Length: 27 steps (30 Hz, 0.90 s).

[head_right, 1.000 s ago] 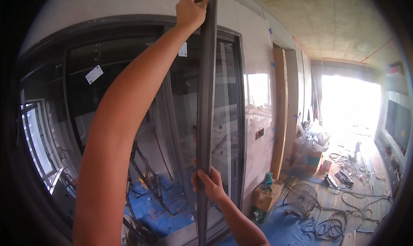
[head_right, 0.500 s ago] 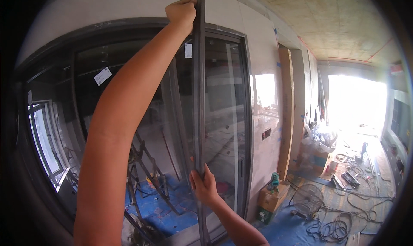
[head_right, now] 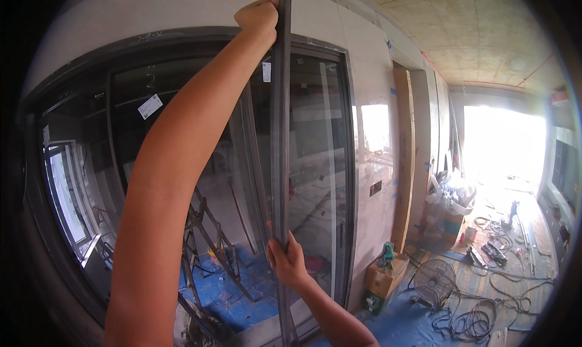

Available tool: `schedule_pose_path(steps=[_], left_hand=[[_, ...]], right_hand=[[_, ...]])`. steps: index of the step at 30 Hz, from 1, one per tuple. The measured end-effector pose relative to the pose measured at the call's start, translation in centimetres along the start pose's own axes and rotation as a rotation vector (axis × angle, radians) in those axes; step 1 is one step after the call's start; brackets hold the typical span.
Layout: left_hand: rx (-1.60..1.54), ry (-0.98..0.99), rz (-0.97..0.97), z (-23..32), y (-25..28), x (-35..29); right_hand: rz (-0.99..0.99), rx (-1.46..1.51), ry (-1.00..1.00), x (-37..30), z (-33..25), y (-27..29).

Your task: The person installs a long metal trim piece onto the edge of a sliding glass door frame by aligning it and pressing it into place by hand.

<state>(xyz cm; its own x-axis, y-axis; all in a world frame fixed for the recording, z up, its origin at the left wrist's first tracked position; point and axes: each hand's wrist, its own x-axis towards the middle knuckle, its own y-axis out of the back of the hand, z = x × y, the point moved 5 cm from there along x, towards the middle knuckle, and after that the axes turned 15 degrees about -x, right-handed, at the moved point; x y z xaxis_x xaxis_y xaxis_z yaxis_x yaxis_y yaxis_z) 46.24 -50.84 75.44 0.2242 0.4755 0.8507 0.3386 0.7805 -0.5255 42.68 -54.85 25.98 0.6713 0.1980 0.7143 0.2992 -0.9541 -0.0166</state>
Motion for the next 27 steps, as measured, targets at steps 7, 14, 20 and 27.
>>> schedule_pose_path(steps=[7,14,20,27], left_hand=[[-0.002,0.042,0.012,-0.2,0.1,0.0],[0.041,-0.071,-0.033,-0.3,-0.1,-0.6],[0.185,-0.200,-0.121,1.4,0.9,-0.3],[0.130,-0.100,-0.083,1.8,0.1,-0.8]], right_hand=[[-0.024,0.062,-0.054,0.1,0.3,0.5],[-0.070,0.130,-0.009,0.1,1.0,1.2],[-0.080,0.095,-0.017,0.1,0.3,0.3],[-0.040,0.054,-0.002,0.0,-0.2,0.2]])
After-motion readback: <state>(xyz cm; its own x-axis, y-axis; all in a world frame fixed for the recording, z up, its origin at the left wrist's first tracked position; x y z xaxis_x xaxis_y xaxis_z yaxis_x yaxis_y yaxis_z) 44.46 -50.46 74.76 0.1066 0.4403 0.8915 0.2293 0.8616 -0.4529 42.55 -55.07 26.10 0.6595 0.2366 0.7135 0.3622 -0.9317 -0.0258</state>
